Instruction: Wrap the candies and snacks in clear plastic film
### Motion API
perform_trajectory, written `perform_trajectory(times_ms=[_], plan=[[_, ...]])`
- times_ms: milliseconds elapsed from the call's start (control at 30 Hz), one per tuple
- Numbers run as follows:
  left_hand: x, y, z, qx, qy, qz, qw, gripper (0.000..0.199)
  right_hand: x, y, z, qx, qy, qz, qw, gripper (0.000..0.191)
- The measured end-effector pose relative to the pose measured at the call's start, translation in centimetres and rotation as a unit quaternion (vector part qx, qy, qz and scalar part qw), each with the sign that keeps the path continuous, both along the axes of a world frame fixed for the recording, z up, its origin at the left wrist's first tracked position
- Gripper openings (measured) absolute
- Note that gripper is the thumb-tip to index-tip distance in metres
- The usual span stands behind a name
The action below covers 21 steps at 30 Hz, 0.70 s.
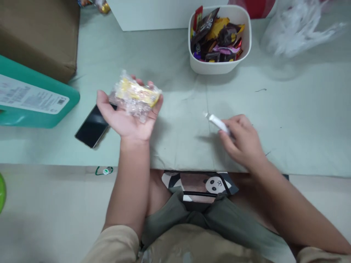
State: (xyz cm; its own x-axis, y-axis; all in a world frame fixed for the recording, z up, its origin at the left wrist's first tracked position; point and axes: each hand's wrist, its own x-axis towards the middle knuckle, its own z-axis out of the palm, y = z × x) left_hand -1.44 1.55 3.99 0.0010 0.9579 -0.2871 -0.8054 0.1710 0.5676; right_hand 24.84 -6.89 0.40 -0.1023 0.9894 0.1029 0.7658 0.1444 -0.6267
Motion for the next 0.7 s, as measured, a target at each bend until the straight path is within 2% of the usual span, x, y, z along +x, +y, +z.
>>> perform_trajectory(times_ms=[100, 200, 300, 367, 433, 500, 567, 600, 700], plan=[[1.2, -0.4, -0.7, -0.007, 0.040, -0.049, 0.998, 0.065, 3.4, 0.9, -0.4, 0.005, -0.111, -0.097, 0.989, 0.026], [2.5, -0.7, -1.3, -0.009, 0.075, -0.094, 0.993, 0.060, 5.7, 1.1, -1.1, -0.041, -0.142, -0.085, 0.985, 0.027], [3.7, -0.9, -1.8, -0.014, 0.084, -0.110, 0.990, 0.057, 6.3, 1.0, -1.3, -0.057, -0.152, -0.072, 0.984, 0.033], [4.5, -1.0, -2.1, -0.015, 0.091, -0.104, 0.990, 0.052, 5.4, 1.0, -0.9, -0.018, -0.145, -0.111, 0.983, 0.034], [5.5, -1.4, -2.3, -0.016, 0.094, -0.101, 0.990, 0.046, 3.6, 1.0, 0.0, 0.018, -0.082, -0.129, 0.988, 0.025], [6.7, -2.0, -2.6, -0.013, 0.091, -0.108, 0.990, 0.042, 1.1, 1.0, 0.9, 0.018, 0.027, -0.081, 0.996, 0.017], [8.0, -2.8, -2.8, -0.007, 0.091, -0.121, 0.988, 0.042, -1.4, 1.2, 1.4, -0.002, 0.120, -0.016, 0.993, 0.021], [8.5, -3.2, -2.9, -0.004, 0.095, -0.131, 0.987, 0.043, -2.4, 1.3, 1.4, -0.006, 0.147, -0.007, 0.989, 0.023], [9.6, -4.2, -3.3, 0.001, 0.098, -0.174, 0.980, 0.052, -3.6, 1.9, 1.2, -0.018, 0.183, -0.037, 0.982, 0.024]])
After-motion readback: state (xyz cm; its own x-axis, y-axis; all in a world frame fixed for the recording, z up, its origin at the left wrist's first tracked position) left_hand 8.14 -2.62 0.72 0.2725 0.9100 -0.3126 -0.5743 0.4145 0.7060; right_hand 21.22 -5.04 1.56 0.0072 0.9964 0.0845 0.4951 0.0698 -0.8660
